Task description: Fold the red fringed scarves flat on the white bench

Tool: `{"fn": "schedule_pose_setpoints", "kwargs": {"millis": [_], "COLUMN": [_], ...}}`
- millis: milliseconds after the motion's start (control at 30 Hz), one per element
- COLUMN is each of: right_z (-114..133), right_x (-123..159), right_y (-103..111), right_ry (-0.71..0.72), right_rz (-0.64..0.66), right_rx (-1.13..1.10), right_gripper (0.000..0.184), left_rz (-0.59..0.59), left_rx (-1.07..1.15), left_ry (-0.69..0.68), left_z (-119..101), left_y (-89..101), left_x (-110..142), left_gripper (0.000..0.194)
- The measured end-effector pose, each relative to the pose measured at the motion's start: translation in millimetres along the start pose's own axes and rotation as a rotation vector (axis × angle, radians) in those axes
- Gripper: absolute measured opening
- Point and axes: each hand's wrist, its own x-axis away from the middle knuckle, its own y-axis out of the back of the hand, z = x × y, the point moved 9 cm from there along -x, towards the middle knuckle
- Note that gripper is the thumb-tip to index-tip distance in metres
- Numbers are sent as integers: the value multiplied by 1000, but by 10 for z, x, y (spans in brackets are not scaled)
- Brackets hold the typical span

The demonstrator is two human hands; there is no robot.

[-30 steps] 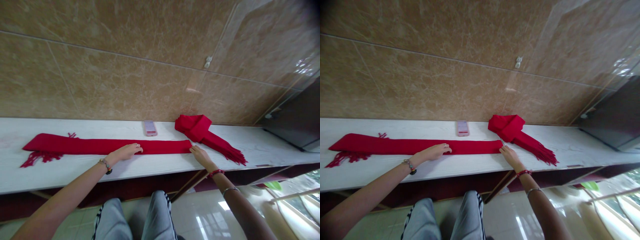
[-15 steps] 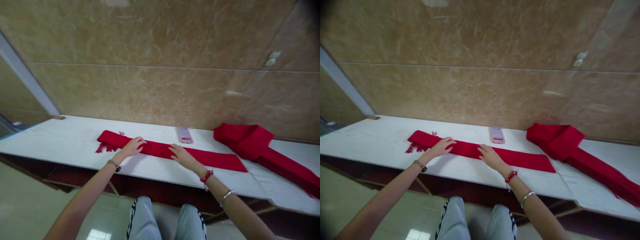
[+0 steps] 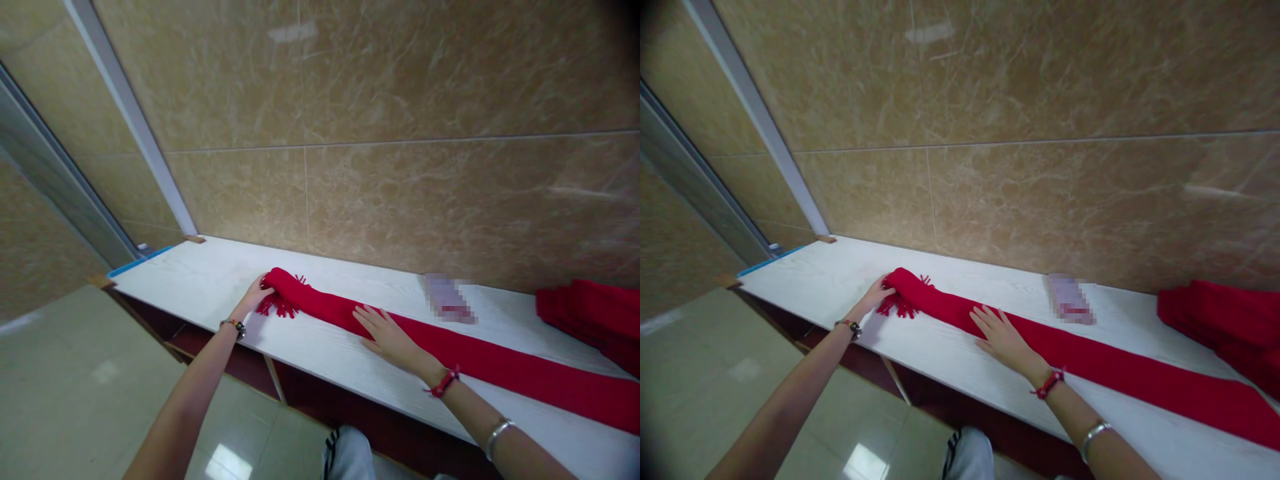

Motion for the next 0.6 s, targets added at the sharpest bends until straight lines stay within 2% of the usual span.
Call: {"fn": "schedule_pose_setpoints", "kwargs": {"millis": [100,167,233,267,333,400,467,533,600], "right_z": [84,68,38,25,10,7,6,1,-5], "right_x": [-81,-60,-28,-18,-10,-13,-16,-13,-5], "right_y": [-155,-209,-230,-233,-235,-234,-233,-234,-236], "right_ry": [11,5,-1,-3,-4,-1,3,6,6], "right_rz": [71,78,74,73,72,65,51,30,10], "right_rx": [-24,-25,-23,-23,-26,-31,-36,-37,-35], "right_gripper": [48,47,46,46,47,46,46,46,46], "left_rz": [-74,-133,-175,-181,-120,-2,115,167,175], "left_rx": [-71,-114,-210,-289,-637,-937,-1093,-1153,-1134], "left_ry": [-42,-73,-153,-211,-410,-542,-529,-392,-257], "left_z": [-26,-95,-250,-346,-549,-544,-350,-108,25], "left_y": [54,227,482,614,757,802,839,874,821], "left_x": [-80,-112,-132,-139,-123,-92,-74,-52,32], "left_gripper": [42,40,40,40,36,34,33,30,34]}}
